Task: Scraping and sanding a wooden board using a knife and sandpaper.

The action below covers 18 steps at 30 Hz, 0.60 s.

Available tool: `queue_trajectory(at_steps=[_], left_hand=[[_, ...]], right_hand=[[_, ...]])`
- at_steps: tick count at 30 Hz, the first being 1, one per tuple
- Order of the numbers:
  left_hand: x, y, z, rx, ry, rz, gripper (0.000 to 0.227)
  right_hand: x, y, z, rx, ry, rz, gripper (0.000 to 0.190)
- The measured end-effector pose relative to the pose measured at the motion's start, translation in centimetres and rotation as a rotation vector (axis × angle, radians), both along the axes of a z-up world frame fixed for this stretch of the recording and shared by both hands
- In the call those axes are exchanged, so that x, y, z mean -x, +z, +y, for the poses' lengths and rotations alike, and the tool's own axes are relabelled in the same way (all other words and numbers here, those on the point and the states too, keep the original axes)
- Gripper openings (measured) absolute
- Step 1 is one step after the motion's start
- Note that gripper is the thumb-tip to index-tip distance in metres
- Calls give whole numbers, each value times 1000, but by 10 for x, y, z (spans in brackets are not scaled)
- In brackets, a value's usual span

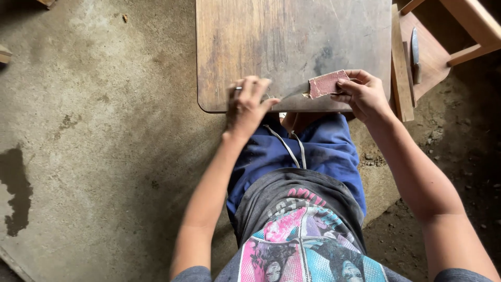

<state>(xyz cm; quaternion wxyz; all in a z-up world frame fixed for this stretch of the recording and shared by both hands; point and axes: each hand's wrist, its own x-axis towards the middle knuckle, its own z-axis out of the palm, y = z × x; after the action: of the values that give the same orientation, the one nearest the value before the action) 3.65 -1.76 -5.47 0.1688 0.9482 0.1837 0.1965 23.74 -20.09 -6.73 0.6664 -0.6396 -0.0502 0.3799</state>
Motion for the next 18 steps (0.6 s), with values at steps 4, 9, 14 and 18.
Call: queue_trajectory(at_steps=[4, 9, 14, 18], left_hand=[[-40, -24, -40, -124, -261, -210, 54], [-65, -23, -58, -263, -298, -467, 4], [-78, -32, -44, -259, -334, -564, 6], [-79, -21, -27, -299, -301, -475, 5]], right_hand=[[15, 0, -7, -28, -110, 166, 24], [16, -3, -16, -70, -156, 203, 29], [23, 29, -9, 205, 59, -468, 27], [22, 32, -2, 143, 232, -1561, 22]])
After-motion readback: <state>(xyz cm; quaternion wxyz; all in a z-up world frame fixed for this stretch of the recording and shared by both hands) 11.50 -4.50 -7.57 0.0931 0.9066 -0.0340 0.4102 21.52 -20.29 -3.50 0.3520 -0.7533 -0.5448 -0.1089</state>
